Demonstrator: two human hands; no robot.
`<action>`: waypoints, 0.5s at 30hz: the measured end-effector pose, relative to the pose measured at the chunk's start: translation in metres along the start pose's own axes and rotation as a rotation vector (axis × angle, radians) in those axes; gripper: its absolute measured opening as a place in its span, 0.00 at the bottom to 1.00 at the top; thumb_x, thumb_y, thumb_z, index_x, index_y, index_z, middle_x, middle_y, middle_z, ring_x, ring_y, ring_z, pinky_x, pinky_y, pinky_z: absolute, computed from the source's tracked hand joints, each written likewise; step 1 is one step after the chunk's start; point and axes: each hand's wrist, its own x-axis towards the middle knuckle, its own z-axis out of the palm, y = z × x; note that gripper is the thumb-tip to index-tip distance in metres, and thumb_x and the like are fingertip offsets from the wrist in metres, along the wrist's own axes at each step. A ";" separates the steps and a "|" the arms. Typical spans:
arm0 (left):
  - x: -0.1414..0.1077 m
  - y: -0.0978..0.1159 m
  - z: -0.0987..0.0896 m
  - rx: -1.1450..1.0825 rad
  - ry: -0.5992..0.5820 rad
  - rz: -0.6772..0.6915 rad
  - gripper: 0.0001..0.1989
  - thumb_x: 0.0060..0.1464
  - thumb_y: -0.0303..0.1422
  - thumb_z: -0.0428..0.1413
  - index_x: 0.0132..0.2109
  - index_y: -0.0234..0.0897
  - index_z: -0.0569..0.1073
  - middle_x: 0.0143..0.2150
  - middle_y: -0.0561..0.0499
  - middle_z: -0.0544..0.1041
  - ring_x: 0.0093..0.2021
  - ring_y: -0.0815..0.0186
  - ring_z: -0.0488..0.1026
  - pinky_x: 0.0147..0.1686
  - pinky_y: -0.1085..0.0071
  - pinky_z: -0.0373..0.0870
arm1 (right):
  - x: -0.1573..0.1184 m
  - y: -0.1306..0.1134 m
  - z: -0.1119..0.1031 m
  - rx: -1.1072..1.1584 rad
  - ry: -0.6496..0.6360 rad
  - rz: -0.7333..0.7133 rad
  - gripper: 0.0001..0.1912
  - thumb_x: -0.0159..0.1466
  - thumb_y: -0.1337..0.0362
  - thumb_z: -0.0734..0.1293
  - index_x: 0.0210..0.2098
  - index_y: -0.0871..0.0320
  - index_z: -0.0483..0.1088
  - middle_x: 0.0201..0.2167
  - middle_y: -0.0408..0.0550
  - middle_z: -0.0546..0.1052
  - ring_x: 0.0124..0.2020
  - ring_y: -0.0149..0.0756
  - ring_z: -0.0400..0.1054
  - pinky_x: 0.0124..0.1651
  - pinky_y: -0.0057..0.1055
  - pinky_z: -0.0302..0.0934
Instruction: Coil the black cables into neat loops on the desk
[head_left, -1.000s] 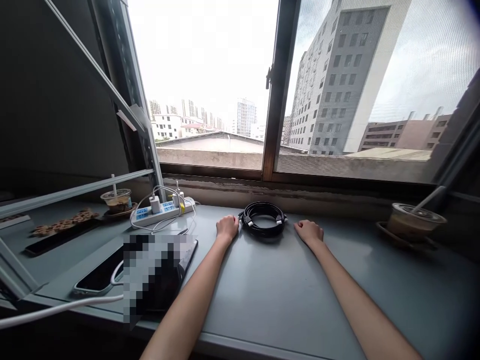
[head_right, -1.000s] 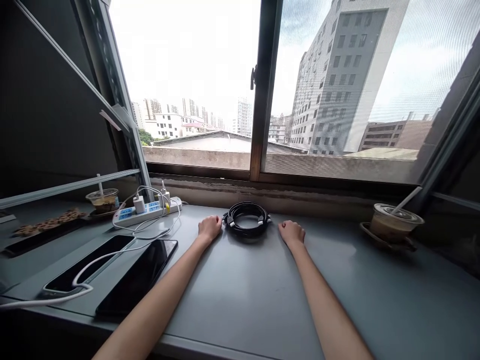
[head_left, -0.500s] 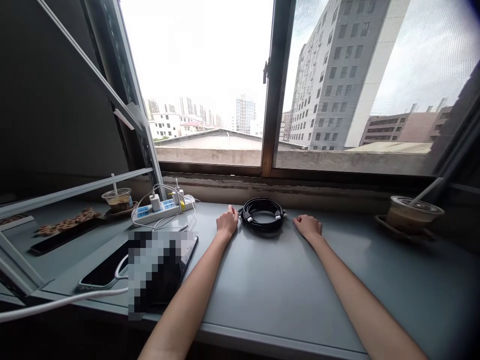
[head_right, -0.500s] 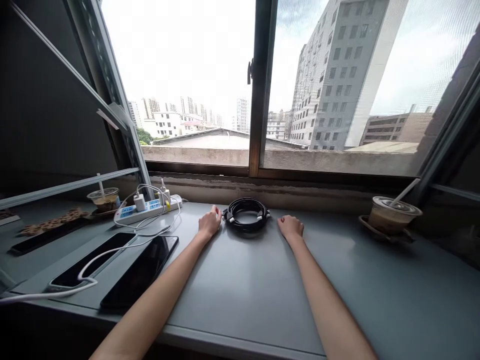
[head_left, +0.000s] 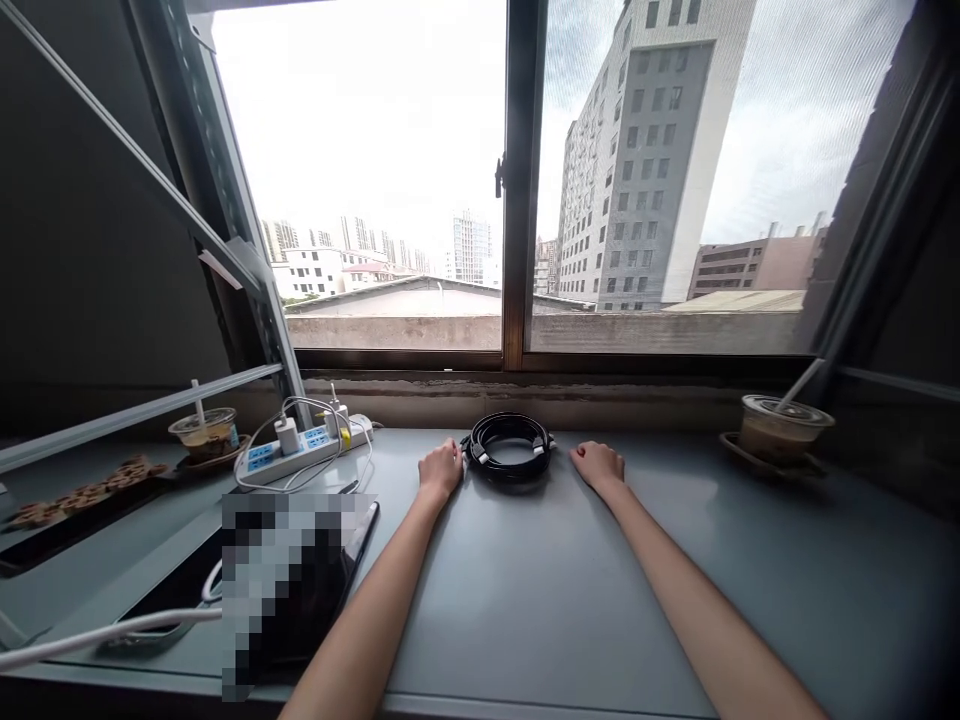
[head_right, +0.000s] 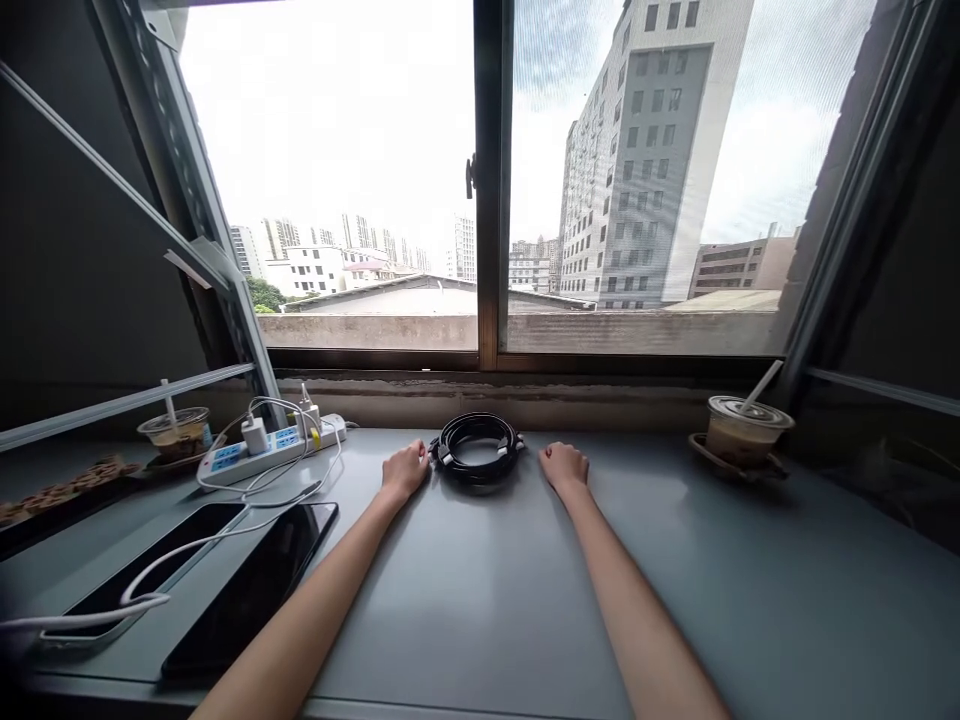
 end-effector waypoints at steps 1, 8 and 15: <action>0.000 0.000 0.000 0.009 -0.008 0.006 0.16 0.60 0.41 0.47 0.46 0.33 0.70 0.41 0.47 0.74 0.40 0.65 0.72 0.42 0.61 0.69 | 0.000 0.000 0.000 0.000 0.000 -0.001 0.13 0.66 0.58 0.60 0.43 0.61 0.69 0.42 0.49 0.72 0.41 0.34 0.68 0.45 0.38 0.64; 0.005 0.001 0.002 0.056 -0.061 0.008 0.14 0.59 0.39 0.49 0.42 0.34 0.72 0.42 0.47 0.74 0.42 0.65 0.71 0.43 0.61 0.69 | 0.001 -0.001 0.000 -0.007 0.005 0.001 0.13 0.66 0.58 0.60 0.43 0.60 0.68 0.42 0.49 0.72 0.41 0.34 0.68 0.45 0.38 0.64; 0.006 -0.001 0.004 0.067 -0.073 0.016 0.14 0.59 0.39 0.50 0.42 0.33 0.71 0.43 0.47 0.73 0.42 0.65 0.71 0.43 0.61 0.69 | 0.000 -0.001 -0.001 -0.009 0.002 -0.008 0.14 0.66 0.58 0.60 0.43 0.61 0.68 0.42 0.49 0.72 0.41 0.35 0.68 0.45 0.39 0.64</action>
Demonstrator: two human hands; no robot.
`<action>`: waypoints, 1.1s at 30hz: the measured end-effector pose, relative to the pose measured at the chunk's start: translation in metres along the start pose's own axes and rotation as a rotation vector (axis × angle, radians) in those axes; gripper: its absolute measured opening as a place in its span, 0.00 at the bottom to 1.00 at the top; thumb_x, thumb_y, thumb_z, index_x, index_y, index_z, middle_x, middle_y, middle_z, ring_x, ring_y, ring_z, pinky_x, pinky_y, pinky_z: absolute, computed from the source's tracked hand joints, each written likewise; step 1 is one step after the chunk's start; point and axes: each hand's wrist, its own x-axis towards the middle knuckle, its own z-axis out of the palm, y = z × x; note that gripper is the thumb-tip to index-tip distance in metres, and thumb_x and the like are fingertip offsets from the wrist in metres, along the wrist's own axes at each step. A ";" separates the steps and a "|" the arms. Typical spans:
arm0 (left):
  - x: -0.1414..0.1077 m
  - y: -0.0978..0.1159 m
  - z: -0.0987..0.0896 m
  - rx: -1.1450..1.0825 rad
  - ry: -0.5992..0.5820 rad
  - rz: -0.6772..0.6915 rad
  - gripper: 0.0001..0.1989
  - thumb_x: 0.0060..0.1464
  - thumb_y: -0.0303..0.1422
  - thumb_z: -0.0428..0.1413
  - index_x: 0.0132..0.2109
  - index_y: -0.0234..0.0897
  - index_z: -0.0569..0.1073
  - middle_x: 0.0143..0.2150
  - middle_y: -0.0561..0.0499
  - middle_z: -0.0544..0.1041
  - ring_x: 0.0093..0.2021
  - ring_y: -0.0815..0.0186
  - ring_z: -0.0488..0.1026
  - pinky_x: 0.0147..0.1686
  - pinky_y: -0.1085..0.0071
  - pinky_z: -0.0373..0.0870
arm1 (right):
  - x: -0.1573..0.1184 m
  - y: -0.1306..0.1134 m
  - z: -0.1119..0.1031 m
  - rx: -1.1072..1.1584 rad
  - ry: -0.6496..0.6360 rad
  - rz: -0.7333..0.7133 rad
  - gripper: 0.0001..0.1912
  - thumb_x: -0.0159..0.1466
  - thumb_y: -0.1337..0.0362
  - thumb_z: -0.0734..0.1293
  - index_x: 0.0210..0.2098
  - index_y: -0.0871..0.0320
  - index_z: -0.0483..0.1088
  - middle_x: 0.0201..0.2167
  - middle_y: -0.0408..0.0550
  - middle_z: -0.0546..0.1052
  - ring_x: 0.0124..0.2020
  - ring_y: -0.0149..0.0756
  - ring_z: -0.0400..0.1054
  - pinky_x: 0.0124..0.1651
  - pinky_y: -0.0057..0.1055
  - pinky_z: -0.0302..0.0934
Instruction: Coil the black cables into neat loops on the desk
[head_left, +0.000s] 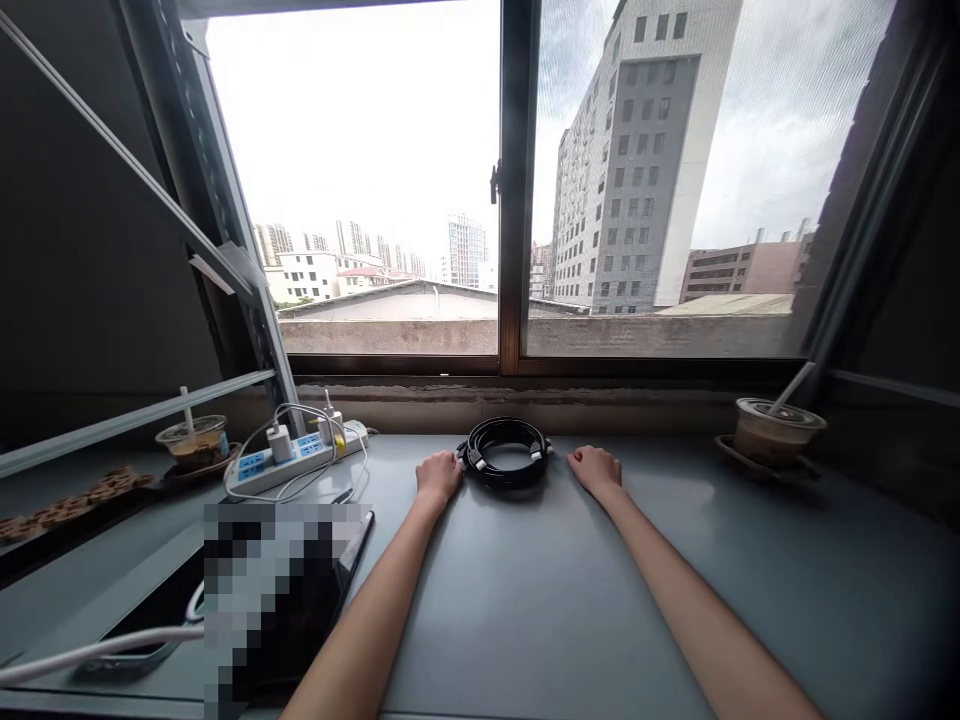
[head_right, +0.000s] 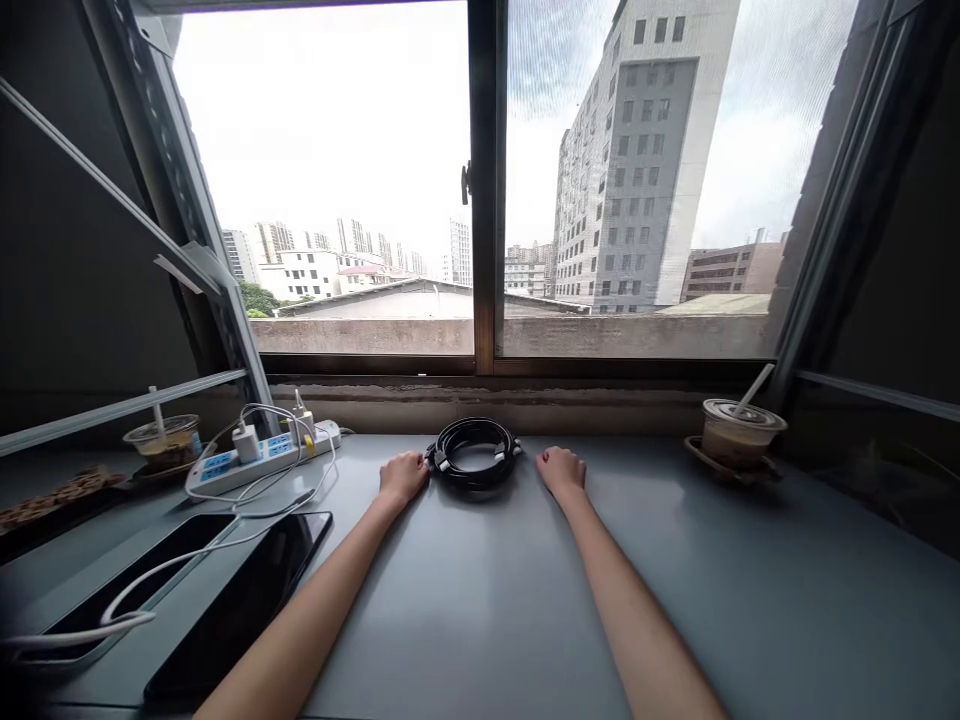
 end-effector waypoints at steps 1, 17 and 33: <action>0.000 0.000 0.000 0.000 0.002 0.001 0.14 0.59 0.39 0.50 0.42 0.33 0.71 0.43 0.47 0.73 0.42 0.65 0.71 0.43 0.61 0.69 | -0.001 0.000 0.000 0.001 -0.001 -0.001 0.14 0.66 0.58 0.60 0.43 0.61 0.68 0.42 0.49 0.72 0.41 0.35 0.68 0.45 0.39 0.64; -0.004 0.004 -0.019 -0.094 0.300 -0.063 0.21 0.64 0.34 0.32 0.44 0.30 0.68 0.36 0.44 0.73 0.37 0.65 0.72 0.37 0.65 0.67 | -0.002 -0.001 -0.002 0.021 0.007 0.012 0.13 0.66 0.58 0.61 0.43 0.61 0.68 0.42 0.49 0.72 0.41 0.34 0.68 0.44 0.38 0.65; -0.034 0.069 -0.005 0.032 0.117 0.631 0.25 0.48 0.54 0.51 0.37 0.37 0.74 0.39 0.45 0.77 0.42 0.56 0.73 0.43 0.64 0.64 | 0.000 -0.001 0.003 0.009 0.021 0.017 0.14 0.66 0.57 0.60 0.41 0.61 0.69 0.39 0.48 0.73 0.40 0.33 0.69 0.44 0.37 0.65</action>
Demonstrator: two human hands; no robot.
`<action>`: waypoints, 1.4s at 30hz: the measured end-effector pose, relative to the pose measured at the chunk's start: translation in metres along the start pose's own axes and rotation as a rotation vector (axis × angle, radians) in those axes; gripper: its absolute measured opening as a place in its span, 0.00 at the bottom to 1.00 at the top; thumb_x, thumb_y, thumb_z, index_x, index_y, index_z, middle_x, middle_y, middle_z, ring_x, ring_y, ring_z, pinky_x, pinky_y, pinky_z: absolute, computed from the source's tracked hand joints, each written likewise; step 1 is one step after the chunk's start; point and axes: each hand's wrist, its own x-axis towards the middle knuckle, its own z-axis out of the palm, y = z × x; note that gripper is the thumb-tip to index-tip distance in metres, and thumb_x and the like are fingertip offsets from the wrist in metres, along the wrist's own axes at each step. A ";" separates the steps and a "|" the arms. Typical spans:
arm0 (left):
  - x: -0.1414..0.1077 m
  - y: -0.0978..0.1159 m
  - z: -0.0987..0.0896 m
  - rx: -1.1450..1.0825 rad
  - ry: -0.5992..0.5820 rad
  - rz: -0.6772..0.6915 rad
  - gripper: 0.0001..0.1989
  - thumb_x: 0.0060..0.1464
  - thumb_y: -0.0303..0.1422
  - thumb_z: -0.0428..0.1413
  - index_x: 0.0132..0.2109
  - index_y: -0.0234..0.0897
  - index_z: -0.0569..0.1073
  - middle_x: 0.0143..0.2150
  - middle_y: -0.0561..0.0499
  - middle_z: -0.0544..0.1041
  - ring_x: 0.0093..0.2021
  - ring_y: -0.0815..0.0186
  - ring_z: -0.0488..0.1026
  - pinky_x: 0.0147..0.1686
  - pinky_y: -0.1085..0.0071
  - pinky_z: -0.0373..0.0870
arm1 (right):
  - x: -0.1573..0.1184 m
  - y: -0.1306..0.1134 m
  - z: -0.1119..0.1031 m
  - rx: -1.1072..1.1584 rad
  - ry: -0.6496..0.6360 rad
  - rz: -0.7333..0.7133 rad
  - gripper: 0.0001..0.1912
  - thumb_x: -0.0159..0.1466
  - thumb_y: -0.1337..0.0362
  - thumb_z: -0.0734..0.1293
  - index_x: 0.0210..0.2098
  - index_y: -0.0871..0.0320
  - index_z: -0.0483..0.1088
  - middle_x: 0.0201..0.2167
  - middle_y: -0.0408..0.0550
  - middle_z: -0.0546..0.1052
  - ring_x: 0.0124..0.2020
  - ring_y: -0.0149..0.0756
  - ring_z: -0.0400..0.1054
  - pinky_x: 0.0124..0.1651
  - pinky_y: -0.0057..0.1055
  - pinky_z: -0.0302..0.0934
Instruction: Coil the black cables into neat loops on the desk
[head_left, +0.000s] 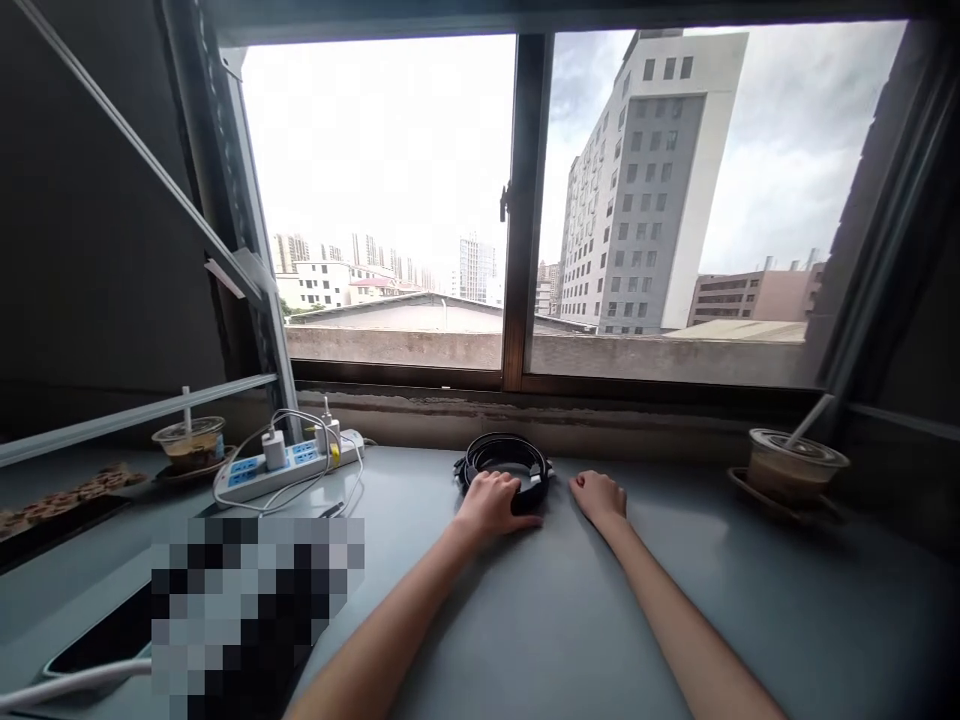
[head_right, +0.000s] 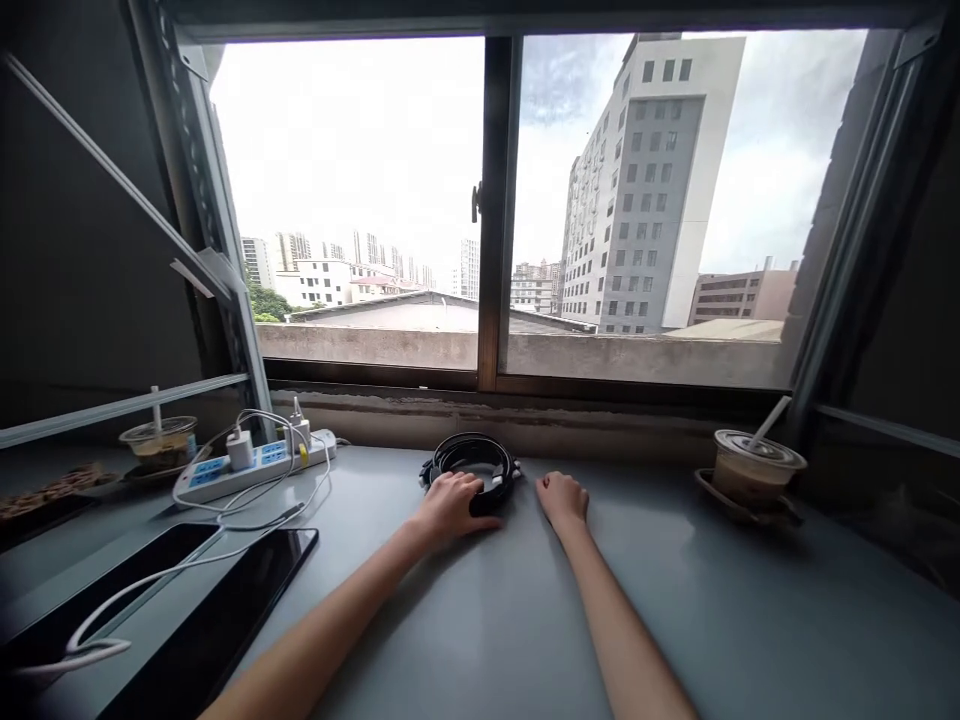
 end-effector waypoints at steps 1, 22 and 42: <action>-0.001 0.000 -0.003 0.001 -0.019 -0.020 0.23 0.47 0.53 0.53 0.37 0.37 0.74 0.39 0.45 0.77 0.42 0.56 0.73 0.43 0.64 0.64 | 0.000 0.000 0.000 -0.004 -0.001 0.000 0.14 0.66 0.57 0.60 0.41 0.61 0.69 0.39 0.48 0.73 0.39 0.33 0.69 0.44 0.37 0.65; -0.030 -0.066 -0.041 -0.071 -0.273 -0.771 0.15 0.57 0.38 0.52 0.47 0.33 0.70 0.48 0.45 0.71 0.49 0.60 0.68 0.49 0.55 0.64 | -0.002 0.002 -0.001 -0.027 -0.056 0.031 0.15 0.66 0.55 0.59 0.40 0.61 0.69 0.38 0.48 0.73 0.39 0.33 0.68 0.44 0.37 0.64; -0.024 -0.066 -0.048 -0.143 -0.037 -0.833 0.12 0.57 0.37 0.52 0.41 0.31 0.72 0.42 0.45 0.75 0.44 0.62 0.72 0.45 0.59 0.66 | 0.000 0.005 0.001 -0.021 -0.056 0.043 0.17 0.66 0.54 0.58 0.34 0.60 0.69 0.33 0.46 0.73 0.34 0.31 0.67 0.40 0.34 0.62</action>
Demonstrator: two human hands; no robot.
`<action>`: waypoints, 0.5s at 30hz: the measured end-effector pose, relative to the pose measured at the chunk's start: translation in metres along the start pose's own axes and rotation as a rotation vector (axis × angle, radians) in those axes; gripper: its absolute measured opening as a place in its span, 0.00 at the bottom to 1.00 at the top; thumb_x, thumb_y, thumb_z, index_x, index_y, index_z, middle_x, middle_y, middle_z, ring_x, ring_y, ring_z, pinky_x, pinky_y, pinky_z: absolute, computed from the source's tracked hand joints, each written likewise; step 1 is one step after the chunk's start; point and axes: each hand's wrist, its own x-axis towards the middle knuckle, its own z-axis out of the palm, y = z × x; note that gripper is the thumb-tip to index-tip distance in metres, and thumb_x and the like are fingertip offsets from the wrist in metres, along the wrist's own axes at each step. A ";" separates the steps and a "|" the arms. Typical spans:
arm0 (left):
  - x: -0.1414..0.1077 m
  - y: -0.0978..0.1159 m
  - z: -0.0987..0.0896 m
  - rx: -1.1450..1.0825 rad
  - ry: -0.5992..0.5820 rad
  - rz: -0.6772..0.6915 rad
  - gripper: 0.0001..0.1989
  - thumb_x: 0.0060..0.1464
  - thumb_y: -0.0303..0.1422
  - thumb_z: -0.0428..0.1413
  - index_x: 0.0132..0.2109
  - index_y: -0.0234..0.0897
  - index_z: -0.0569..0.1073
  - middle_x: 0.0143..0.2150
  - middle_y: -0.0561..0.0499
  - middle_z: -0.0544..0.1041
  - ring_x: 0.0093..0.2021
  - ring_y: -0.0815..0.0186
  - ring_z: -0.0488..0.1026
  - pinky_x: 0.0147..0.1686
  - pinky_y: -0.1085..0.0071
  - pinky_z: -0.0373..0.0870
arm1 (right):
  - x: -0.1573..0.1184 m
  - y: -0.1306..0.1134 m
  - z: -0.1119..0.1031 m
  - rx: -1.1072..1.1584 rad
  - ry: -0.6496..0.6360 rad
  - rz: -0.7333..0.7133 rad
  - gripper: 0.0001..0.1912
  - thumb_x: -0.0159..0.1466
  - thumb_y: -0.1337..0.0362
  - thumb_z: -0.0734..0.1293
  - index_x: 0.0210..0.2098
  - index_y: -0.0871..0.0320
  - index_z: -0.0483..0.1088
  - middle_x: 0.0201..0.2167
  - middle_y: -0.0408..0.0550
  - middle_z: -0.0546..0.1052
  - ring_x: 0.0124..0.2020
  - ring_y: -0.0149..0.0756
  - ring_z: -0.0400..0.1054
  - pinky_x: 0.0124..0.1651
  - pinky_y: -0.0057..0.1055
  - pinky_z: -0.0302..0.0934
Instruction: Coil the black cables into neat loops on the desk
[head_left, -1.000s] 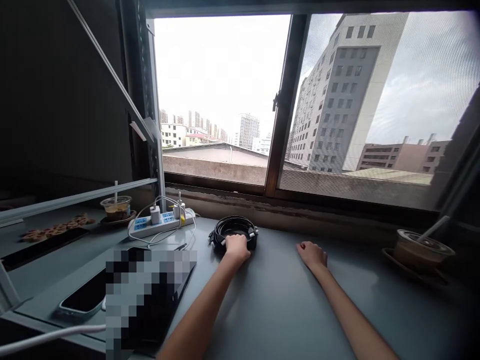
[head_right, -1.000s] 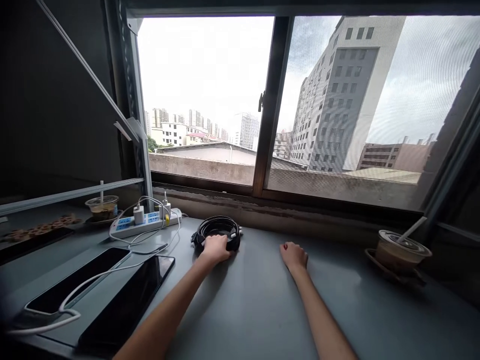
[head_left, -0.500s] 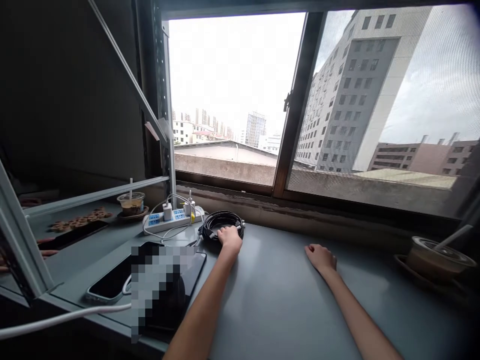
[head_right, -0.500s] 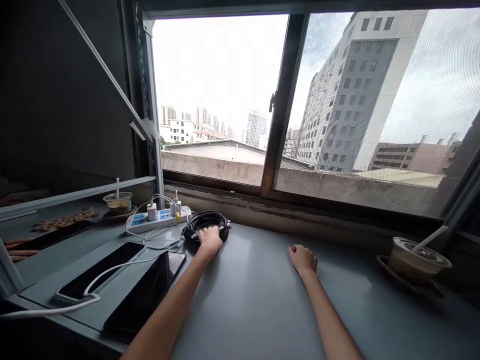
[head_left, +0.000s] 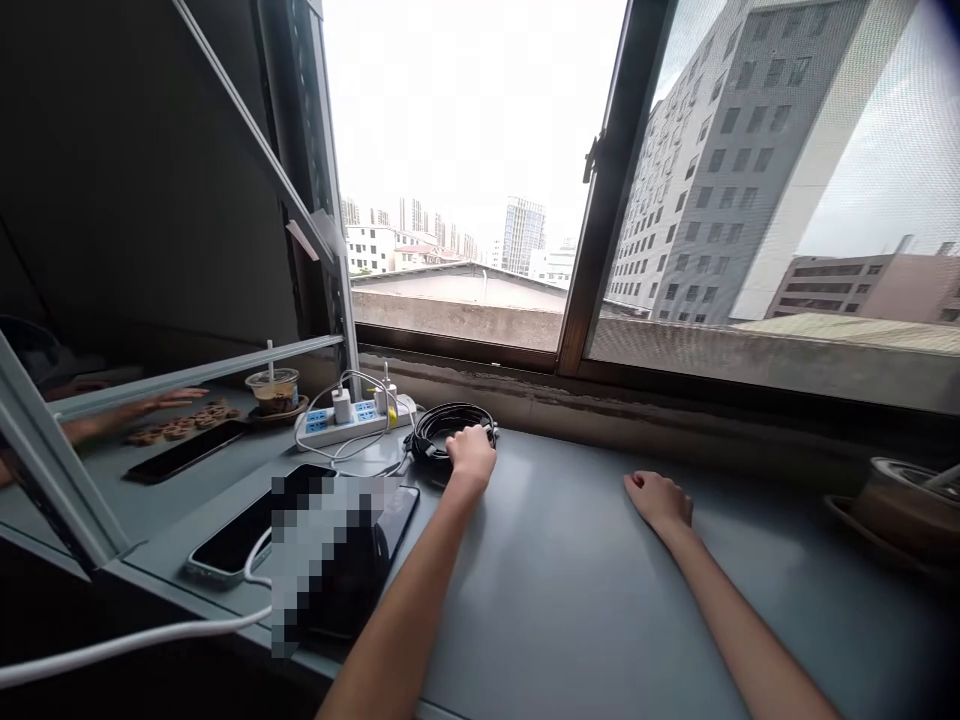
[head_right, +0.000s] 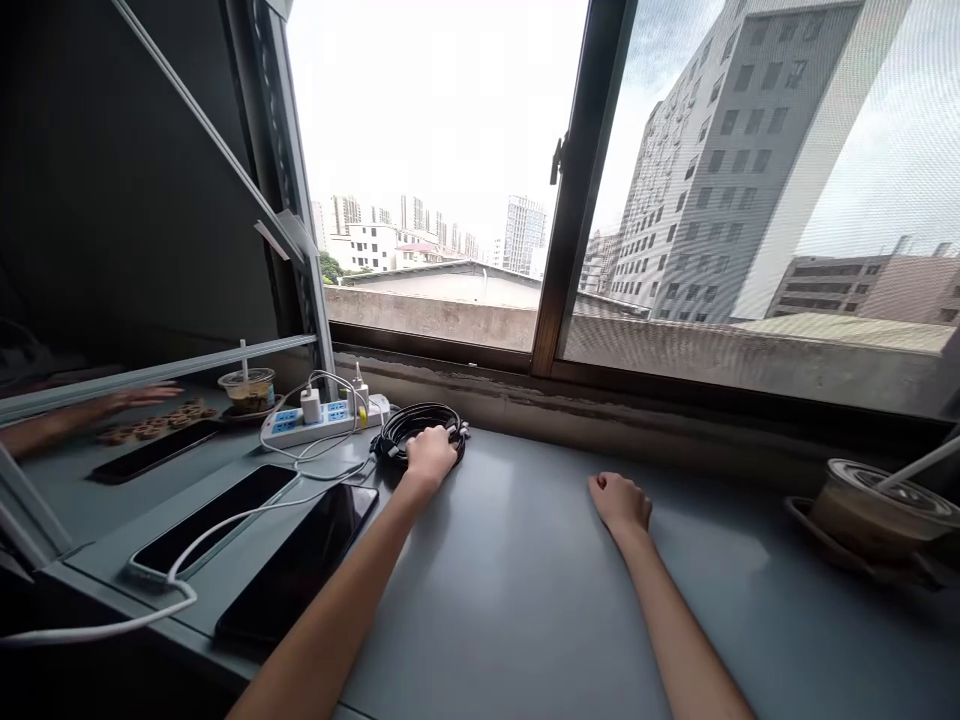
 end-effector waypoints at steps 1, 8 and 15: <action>0.000 0.001 0.000 -0.009 0.037 0.006 0.12 0.57 0.36 0.51 0.41 0.31 0.73 0.41 0.44 0.76 0.44 0.61 0.72 0.45 0.60 0.66 | 0.000 0.000 0.000 -0.001 0.002 0.002 0.16 0.66 0.54 0.58 0.34 0.60 0.69 0.33 0.46 0.73 0.34 0.31 0.67 0.40 0.34 0.62; 0.004 0.001 0.003 -0.124 0.410 0.021 0.19 0.63 0.37 0.38 0.45 0.34 0.71 0.44 0.40 0.73 0.37 0.58 0.73 0.31 0.67 0.64 | 0.002 -0.002 0.000 -0.003 0.016 0.010 0.15 0.66 0.56 0.59 0.38 0.61 0.69 0.37 0.47 0.73 0.38 0.33 0.68 0.43 0.36 0.64; 0.007 0.003 -0.006 -0.292 0.771 0.129 0.18 0.63 0.37 0.37 0.42 0.30 0.68 0.40 0.39 0.70 0.36 0.58 0.70 0.32 0.66 0.63 | 0.001 -0.002 -0.001 0.035 0.040 -0.008 0.13 0.66 0.58 0.60 0.41 0.61 0.69 0.39 0.48 0.73 0.39 0.33 0.68 0.44 0.37 0.64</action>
